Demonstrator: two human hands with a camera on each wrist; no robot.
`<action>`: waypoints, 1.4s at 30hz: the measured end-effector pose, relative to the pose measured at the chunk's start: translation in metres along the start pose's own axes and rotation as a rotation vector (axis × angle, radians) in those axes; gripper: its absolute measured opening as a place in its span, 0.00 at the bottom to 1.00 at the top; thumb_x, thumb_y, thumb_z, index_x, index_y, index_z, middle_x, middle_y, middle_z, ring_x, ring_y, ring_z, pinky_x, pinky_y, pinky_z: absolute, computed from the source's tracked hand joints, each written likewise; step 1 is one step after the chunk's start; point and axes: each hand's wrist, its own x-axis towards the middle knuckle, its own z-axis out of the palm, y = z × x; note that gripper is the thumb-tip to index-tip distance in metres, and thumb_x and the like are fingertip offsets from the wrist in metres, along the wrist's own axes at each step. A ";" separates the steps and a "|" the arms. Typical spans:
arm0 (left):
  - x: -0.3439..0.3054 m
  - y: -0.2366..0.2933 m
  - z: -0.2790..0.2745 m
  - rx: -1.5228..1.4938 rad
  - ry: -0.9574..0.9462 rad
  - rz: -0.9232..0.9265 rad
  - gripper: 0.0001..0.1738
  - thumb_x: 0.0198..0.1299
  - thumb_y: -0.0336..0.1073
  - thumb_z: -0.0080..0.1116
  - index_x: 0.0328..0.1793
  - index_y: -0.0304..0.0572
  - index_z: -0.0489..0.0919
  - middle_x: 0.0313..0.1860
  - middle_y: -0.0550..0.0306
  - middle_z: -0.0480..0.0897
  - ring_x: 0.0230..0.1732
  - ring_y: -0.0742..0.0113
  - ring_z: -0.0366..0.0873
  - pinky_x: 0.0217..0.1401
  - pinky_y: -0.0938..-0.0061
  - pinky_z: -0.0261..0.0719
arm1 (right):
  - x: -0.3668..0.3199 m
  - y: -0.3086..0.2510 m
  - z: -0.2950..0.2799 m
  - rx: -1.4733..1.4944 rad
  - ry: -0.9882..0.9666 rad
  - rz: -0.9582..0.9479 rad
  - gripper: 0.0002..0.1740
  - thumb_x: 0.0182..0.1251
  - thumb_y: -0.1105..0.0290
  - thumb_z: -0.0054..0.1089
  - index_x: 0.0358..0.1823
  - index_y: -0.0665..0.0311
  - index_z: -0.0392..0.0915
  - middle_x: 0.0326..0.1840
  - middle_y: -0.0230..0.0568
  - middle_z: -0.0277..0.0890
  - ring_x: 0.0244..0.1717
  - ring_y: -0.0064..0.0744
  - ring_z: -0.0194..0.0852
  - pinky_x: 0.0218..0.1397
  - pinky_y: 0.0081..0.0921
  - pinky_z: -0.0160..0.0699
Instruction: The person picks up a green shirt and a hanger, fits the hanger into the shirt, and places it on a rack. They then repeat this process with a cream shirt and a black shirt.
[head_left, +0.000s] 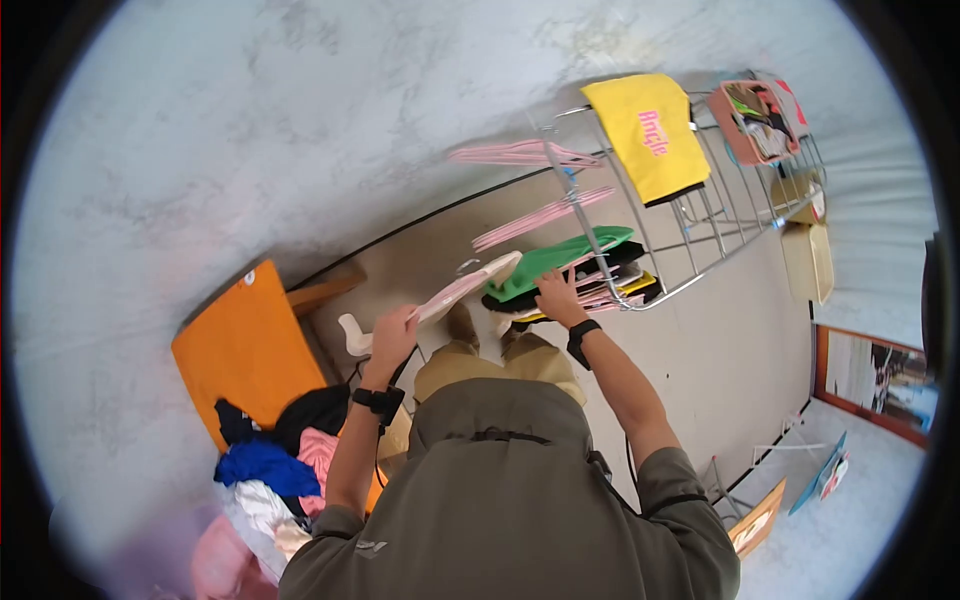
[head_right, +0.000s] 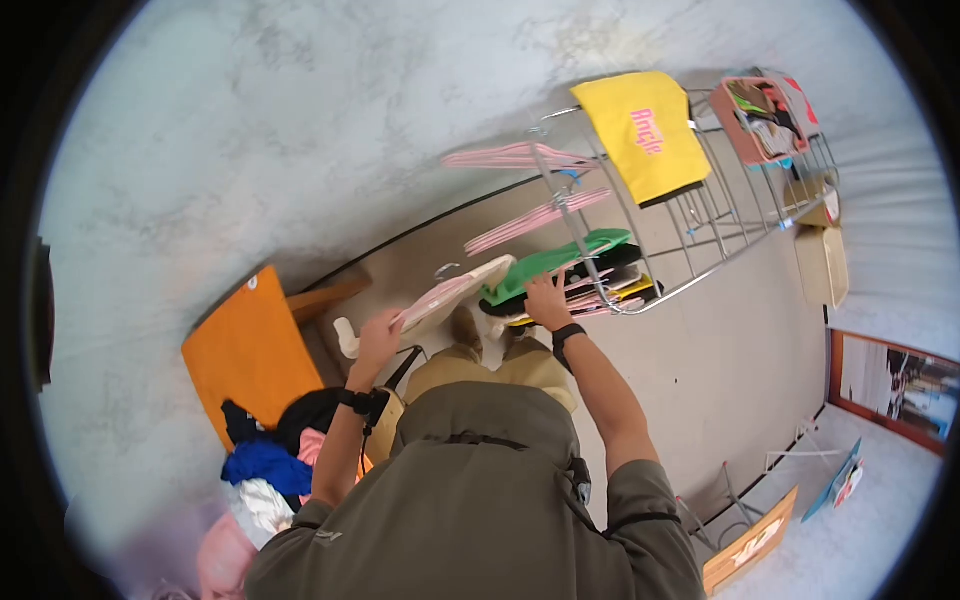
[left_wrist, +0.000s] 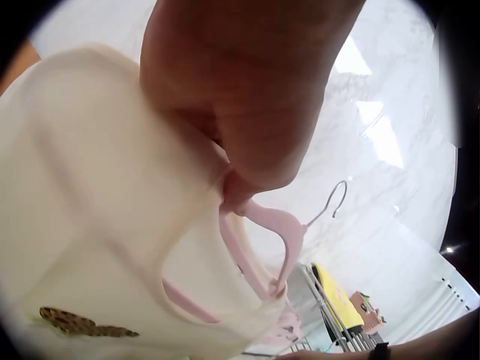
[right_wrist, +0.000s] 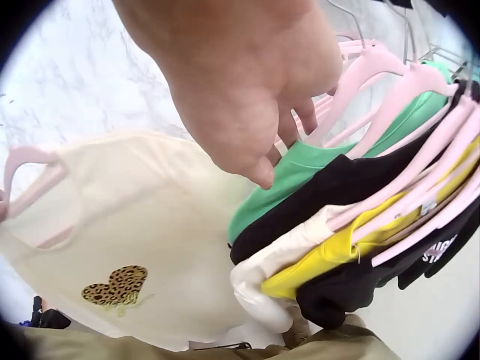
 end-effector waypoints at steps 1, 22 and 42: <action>0.013 0.005 0.012 -0.016 -0.066 0.034 0.11 0.59 0.31 0.53 0.47 0.39 0.79 0.41 0.42 0.81 0.43 0.41 0.78 0.45 0.57 0.75 | -0.003 0.000 0.000 0.039 0.035 0.048 0.20 0.56 0.63 0.60 0.52 0.56 0.78 0.58 0.43 0.72 0.68 0.47 0.60 0.70 0.65 0.47; 0.124 0.096 0.207 -0.148 -0.263 0.292 0.27 0.49 0.14 0.43 0.58 0.34 0.74 0.48 0.34 0.77 0.51 0.35 0.73 0.55 0.56 0.71 | -0.065 0.054 -0.075 0.946 0.626 0.152 0.19 0.59 0.77 0.56 0.54 0.63 0.74 0.61 0.48 0.69 0.53 0.51 0.73 0.54 0.36 0.75; 0.126 -0.004 0.240 0.125 -0.644 -0.026 0.19 0.59 0.30 0.51 0.57 0.36 0.68 0.41 0.29 0.78 0.48 0.32 0.75 0.52 0.50 0.74 | -0.077 0.058 -0.051 0.729 0.618 0.281 0.22 0.51 0.75 0.62 0.51 0.63 0.78 0.62 0.56 0.67 0.63 0.56 0.64 0.68 0.42 0.63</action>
